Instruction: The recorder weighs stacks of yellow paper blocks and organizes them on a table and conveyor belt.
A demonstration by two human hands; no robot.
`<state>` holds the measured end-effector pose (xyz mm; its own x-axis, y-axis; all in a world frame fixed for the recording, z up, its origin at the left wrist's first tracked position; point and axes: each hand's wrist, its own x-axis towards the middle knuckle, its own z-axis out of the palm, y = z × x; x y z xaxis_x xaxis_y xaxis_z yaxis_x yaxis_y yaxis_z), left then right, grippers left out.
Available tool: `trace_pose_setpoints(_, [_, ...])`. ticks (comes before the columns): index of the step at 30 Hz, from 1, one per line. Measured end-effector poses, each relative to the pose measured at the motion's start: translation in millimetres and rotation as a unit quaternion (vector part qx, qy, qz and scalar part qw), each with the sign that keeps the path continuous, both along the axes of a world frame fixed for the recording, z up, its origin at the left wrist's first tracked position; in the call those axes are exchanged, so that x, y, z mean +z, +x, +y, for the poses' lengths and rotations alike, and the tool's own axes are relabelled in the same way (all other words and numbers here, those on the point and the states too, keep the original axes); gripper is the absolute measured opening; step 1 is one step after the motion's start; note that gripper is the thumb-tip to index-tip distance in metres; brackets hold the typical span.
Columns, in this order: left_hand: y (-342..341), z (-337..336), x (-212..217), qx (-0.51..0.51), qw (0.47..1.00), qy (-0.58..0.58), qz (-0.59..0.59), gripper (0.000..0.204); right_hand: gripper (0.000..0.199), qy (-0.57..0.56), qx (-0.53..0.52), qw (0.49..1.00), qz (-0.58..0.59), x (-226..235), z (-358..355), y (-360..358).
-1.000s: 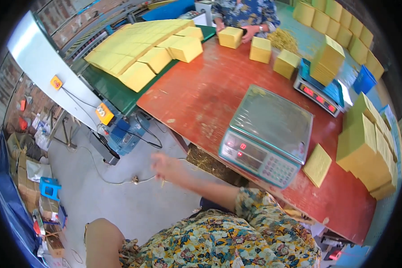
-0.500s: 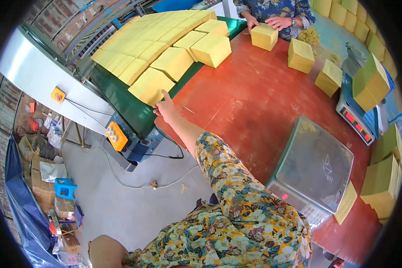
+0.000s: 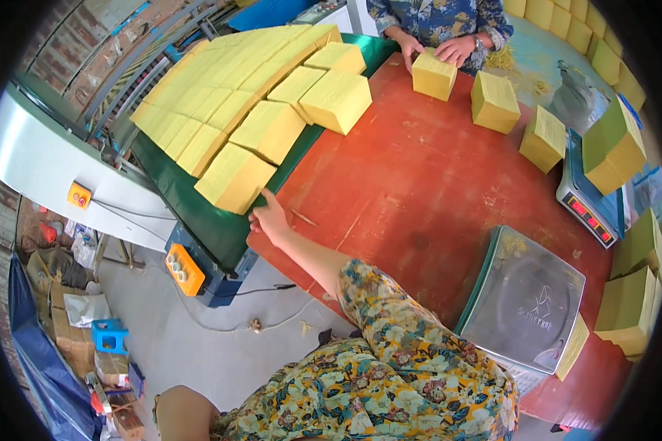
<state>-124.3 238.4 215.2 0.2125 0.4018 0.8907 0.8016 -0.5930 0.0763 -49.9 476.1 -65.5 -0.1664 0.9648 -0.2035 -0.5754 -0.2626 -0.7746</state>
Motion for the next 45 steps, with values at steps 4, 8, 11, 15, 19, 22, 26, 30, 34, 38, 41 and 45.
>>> trace_pose_setpoints(4, [-6, 5, 0, -0.013, 1.000, 0.000, 0.003, 0.056, 0.074, 0.066, 0.048, 0.994, -0.070, 20, -14, 6])
trace_pose_setpoints(8, [-16, 7, -1, -0.028, 1.000, -0.002, 0.002, 0.055, 0.070, 0.179, 0.061, 0.974, -0.124, 68, 1, -2])
trace_pose_setpoints(11, [-24, 12, -1, -0.040, 0.999, -0.004, -0.002, 0.055, 0.070, 0.271, 0.053, 0.958, -0.079, 104, 28, -16])
trace_pose_setpoints(15, [-39, 28, -2, -0.059, 0.998, -0.004, -0.003, 0.054, 0.065, 0.188, -0.054, 0.977, -0.090, 109, 54, -15])
trace_pose_setpoints(19, [-62, 51, -6, -0.071, 0.997, -0.012, -0.010, 0.054, 0.050, 0.124, -0.101, 0.987, -0.021, 58, 23, 10])
trace_pose_setpoints(22, [-79, 76, -16, -0.087, 0.996, -0.019, -0.015, 0.054, 0.040, 0.114, -0.090, 0.985, -0.090, 11, -17, 36])
trace_pose_setpoints(26, [-103, 150, -50, -0.089, 0.996, -0.017, -0.008, 0.053, 0.032, 0.141, -0.076, 0.969, -0.190, -17, -36, 50])
trace_pose_setpoints(30, [-127, 288, -111, -0.018, 0.946, -0.323, -0.035, 0.058, 0.030, 0.162, -0.093, 0.939, -0.290, -16, -30, 43])
trace_pose_setpoints(34, [-136, 367, -167, 0.028, 0.883, -0.469, 0.005, 0.070, 0.029, 0.180, -0.118, 0.918, -0.332, -10, -32, 39])
trace_pose_setpoints(38, [-127, 386, -189, 0.098, 0.844, -0.519, 0.092, 0.065, 0.028, 0.150, -0.131, 0.931, -0.305, -6, -33, 43])
trace_pose_setpoints(41, [-122, 375, -192, 0.107, 0.853, -0.497, 0.115, 0.059, 0.028, 0.075, -0.151, 0.967, -0.189, -2, -37, 48])
trace_pose_setpoints(45, [-121, 358, -192, 0.100, 0.867, -0.474, 0.120, 0.058, 0.029, 0.036, -0.161, 0.973, -0.159, 8, -66, 53])
